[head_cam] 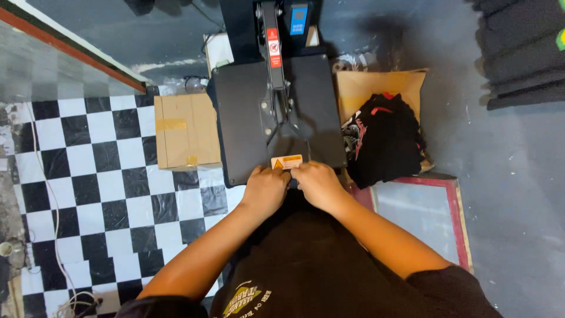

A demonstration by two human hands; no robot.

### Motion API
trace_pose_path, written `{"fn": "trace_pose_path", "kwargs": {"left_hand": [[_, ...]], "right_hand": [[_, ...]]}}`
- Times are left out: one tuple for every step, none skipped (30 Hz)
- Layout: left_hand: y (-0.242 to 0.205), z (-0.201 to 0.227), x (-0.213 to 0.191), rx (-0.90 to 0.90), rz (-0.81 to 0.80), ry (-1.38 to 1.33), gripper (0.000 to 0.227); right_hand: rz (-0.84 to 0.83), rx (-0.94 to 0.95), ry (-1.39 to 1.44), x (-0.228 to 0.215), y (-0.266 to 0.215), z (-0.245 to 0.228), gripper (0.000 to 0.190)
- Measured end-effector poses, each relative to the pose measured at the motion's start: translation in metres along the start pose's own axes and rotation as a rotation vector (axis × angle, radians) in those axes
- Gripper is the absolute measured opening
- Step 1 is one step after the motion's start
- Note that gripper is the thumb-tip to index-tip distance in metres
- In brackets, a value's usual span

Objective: The person uses a heat press machine to apply a design onto a black t-shirt. They place the shirt on the machine, lower the press, and then remove the shirt to check the result. The person repeats this process with another t-shirt.

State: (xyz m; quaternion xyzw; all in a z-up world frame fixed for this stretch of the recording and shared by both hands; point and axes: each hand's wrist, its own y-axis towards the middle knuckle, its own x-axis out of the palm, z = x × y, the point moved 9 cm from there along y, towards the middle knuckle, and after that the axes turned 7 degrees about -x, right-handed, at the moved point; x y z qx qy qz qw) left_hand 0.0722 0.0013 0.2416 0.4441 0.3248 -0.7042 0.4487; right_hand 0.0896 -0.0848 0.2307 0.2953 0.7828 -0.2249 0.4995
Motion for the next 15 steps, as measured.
{"fn": "trace_pose_path", "kwargs": {"left_hand": [[-0.001,-0.006,0.016,-0.003,-0.007,-0.001,0.011],[0.002,-0.014,0.034,-0.035,-0.038,-0.012,0.012],[0.004,-0.022,0.053,-0.068,-0.07,-0.023,0.014],[0.004,-0.029,0.075,-0.068,-0.077,-0.026,0.014],[0.004,-0.039,0.098,-0.099,-0.086,-0.003,0.014],[0.003,-0.05,0.12,-0.131,-0.094,0.021,0.015],[0.003,-0.053,0.134,-0.133,-0.1,0.02,0.015],[0.004,-0.059,0.147,-0.151,-0.102,0.052,0.017],[0.005,-0.064,0.16,-0.169,-0.104,0.084,0.019],[0.01,-0.068,0.163,-0.171,-0.105,0.086,0.019],[0.014,-0.073,0.167,-0.186,-0.128,0.114,0.018],[0.014,-0.075,0.174,-0.199,-0.158,0.14,0.018],[0.01,-0.073,0.175,-0.198,-0.167,0.138,0.018],[0.012,-0.076,0.179,-0.214,-0.202,0.13,0.019],[0.013,-0.077,0.182,-0.229,-0.236,0.123,0.02]], "right_hand": [[-0.003,0.001,0.007,0.014,0.002,0.002,0.012],[-0.015,0.036,0.018,0.027,0.004,0.01,0.017],[-0.027,0.07,0.028,0.04,0.006,0.017,0.023],[-0.031,0.074,0.034,0.059,0.004,0.023,0.023],[-0.013,0.066,-0.018,0.075,0.003,0.027,0.023],[0.006,0.055,-0.07,0.092,0.003,0.031,0.023],[0.002,0.057,-0.064,0.1,0.002,0.033,0.023],[0.01,0.054,-0.056,0.106,0.003,0.037,0.024],[0.018,0.052,-0.047,0.112,0.004,0.04,0.025],[0.018,0.05,-0.045,0.119,0.007,0.045,0.025],[0.05,0.018,-0.058,0.123,0.009,0.048,0.025],[0.077,-0.007,-0.067,0.128,0.007,0.047,0.025],[0.073,-0.002,-0.06,0.132,0.007,0.046,0.025],[0.019,0.031,-0.071,0.138,0.01,0.052,0.023],[-0.034,0.064,-0.08,0.144,0.012,0.057,0.022]]}}
